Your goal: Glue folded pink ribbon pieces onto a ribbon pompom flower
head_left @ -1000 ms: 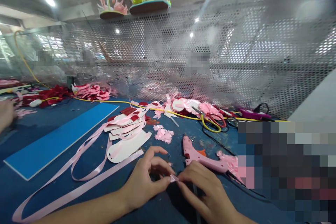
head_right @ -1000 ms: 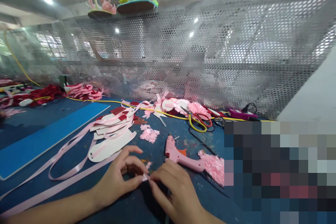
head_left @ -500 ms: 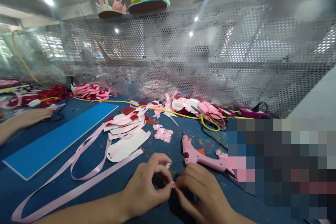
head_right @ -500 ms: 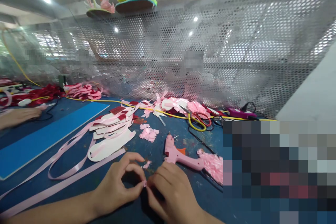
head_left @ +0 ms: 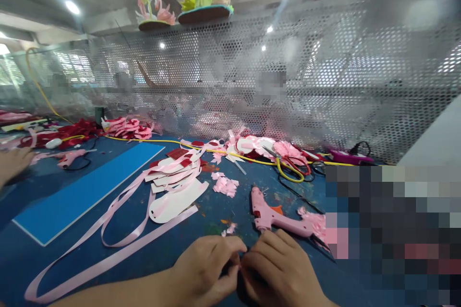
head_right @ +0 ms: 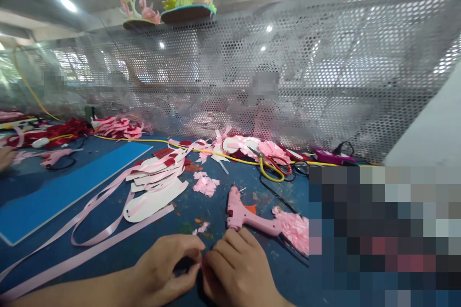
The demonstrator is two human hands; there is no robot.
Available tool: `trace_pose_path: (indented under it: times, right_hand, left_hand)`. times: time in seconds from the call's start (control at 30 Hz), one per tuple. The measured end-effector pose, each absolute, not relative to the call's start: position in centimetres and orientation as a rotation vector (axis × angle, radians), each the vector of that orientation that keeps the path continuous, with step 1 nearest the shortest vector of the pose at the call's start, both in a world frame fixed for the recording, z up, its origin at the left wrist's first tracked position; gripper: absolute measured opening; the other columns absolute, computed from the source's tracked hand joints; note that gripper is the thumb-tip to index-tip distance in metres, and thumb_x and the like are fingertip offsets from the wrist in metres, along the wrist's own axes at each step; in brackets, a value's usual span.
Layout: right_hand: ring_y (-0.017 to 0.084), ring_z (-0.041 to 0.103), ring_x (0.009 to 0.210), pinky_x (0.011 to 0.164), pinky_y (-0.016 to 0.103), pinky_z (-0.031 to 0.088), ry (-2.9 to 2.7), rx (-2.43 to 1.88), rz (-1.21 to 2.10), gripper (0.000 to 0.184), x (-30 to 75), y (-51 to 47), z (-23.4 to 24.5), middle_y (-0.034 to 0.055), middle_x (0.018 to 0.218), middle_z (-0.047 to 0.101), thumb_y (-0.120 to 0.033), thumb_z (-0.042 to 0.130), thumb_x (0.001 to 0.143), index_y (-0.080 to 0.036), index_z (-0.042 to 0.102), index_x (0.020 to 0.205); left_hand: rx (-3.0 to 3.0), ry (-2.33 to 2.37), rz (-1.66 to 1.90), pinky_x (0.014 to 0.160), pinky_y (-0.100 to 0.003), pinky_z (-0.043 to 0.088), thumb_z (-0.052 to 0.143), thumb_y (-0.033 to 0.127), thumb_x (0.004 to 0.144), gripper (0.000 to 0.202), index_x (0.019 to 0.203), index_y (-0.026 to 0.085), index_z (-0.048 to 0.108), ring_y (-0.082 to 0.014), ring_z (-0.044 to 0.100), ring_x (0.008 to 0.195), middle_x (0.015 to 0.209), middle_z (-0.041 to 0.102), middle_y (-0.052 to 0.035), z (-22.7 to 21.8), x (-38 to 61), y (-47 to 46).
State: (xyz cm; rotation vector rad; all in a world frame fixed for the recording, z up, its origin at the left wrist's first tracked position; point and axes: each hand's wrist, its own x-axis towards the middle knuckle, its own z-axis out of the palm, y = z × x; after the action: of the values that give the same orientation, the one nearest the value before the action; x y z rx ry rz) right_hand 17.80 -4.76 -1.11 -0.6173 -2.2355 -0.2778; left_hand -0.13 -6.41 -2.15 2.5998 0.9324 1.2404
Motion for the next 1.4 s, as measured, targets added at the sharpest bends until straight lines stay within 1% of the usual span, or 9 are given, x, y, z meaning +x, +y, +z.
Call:
trace_pose_path:
  times: [0.27,0.47,0.7,0.8,0.87,0.93,1.03,1.2,1.4]
  right_hand:
    - [0.013,0.041,0.053,0.056,0.028,0.028,-2.252,-0.567,-0.326,0.018,18.0,-4.8,-0.9,-0.0018,0.054,0.054,-0.007,0.047,0.079,-0.019,0.055,0.068]
    - [0.014,0.045,0.057,0.057,0.027,0.03,-2.15,-0.733,-0.236,0.016,18.0,-4.3,-0.8,0.0,0.058,0.055,-0.013,0.049,0.08,-0.02,0.053,0.066]
    - [0.012,0.044,0.051,0.051,0.024,0.03,-2.142,-0.738,-0.245,0.026,18.6,-4.0,-0.1,-0.003,0.053,0.049,-0.024,0.054,0.084,-0.02,0.043,0.061]
    - [0.011,0.044,0.05,0.05,0.023,0.031,-2.17,-0.755,-0.228,0.028,19.2,-3.8,-0.2,-0.003,0.054,0.048,-0.027,0.052,0.086,-0.02,0.042,0.061]
    - [0.011,0.045,0.051,0.05,0.023,0.033,-2.19,-0.773,-0.183,0.027,19.5,-3.8,-0.3,-0.0029,0.055,0.048,-0.026,0.051,0.086,-0.02,0.041,0.062]
    - [0.011,0.046,0.052,0.05,0.023,0.034,-2.197,-0.78,-0.152,0.026,19.7,-3.8,-0.4,-0.0029,0.055,0.048,-0.023,0.051,0.086,-0.02,0.04,0.062]
    - [0.011,0.046,0.051,0.049,0.023,0.035,-2.197,-0.77,-0.131,0.025,19.7,-3.6,-0.6,-0.003,0.055,0.048,-0.02,0.051,0.085,-0.02,0.039,0.063]
    - [0.011,0.045,0.053,0.051,0.024,0.035,-2.209,-0.731,-0.122,0.025,19.5,-3.6,-0.7,-0.0029,0.056,0.047,-0.016,0.049,0.085,-0.02,0.038,0.063]
    - [0.014,0.048,0.06,0.055,0.026,0.037,-2.218,-0.732,-0.056,0.015,21.0,-3.3,0.0,0.0002,0.064,0.053,-0.018,0.046,0.087,-0.02,0.045,0.072]
  left_hand:
    - [2.312,0.992,1.104,0.067,-0.018,0.05,0.052,0.006,0.074,0.031,0.101,0.021,0.048,-0.0112,0.063,0.065,0.074,0.066,0.0012,-1.6,0.1,-6.3]
    - [2.171,0.985,0.991,0.091,-0.026,0.046,0.051,0.004,0.072,0.054,0.124,0.018,0.048,-0.0185,0.057,0.106,0.12,0.058,-0.01,-0.7,0.3,-6.1]
    - [1.996,0.947,1.011,0.07,-0.021,0.052,0.061,0.023,0.08,0.017,0.092,0.019,0.073,-0.0156,0.068,0.073,0.082,0.073,-0.0058,-0.3,-0.1,-5.7]
    - [1.795,1.112,1.162,0.059,-0.021,0.052,0.061,0.03,0.08,0.018,0.083,0.017,0.073,-0.0137,0.066,0.058,0.07,0.072,-0.0036,0.2,-1.0,-4.4]
    - [1.775,1.203,1.248,0.063,-0.024,0.053,0.057,0.032,0.082,0.021,0.084,0.017,0.072,-0.0152,0.067,0.064,0.076,0.072,-0.0042,0.4,-1.7,-3.4]
    - [1.889,1.205,1.207,0.08,-0.029,0.051,0.048,0.034,0.088,0.028,0.086,0.018,0.072,-0.0172,0.067,0.081,0.086,0.072,-0.0044,0.5,-2.1,-2.6]
    - [2.033,1.097,1.01,0.1,-0.036,0.037,0.033,0.03,0.094,0.039,0.089,0.021,0.071,-0.0163,0.062,0.099,0.095,0.072,-0.0011,0.1,-1.9,-2.0]
    - [1.917,1.15,1.037,0.085,-0.027,0.047,0.049,0.026,0.087,0.024,0.106,0.019,0.062,-0.0154,0.063,0.094,0.1,0.069,-0.0031,-0.3,-1.4,-2.1]
    - [2.117,1.199,1.056,0.083,-0.028,0.046,0.051,0.026,0.086,0.019,0.098,0.021,0.065,-0.0163,0.059,0.094,0.101,0.066,-0.0036,0.9,-1.5,-3.5]
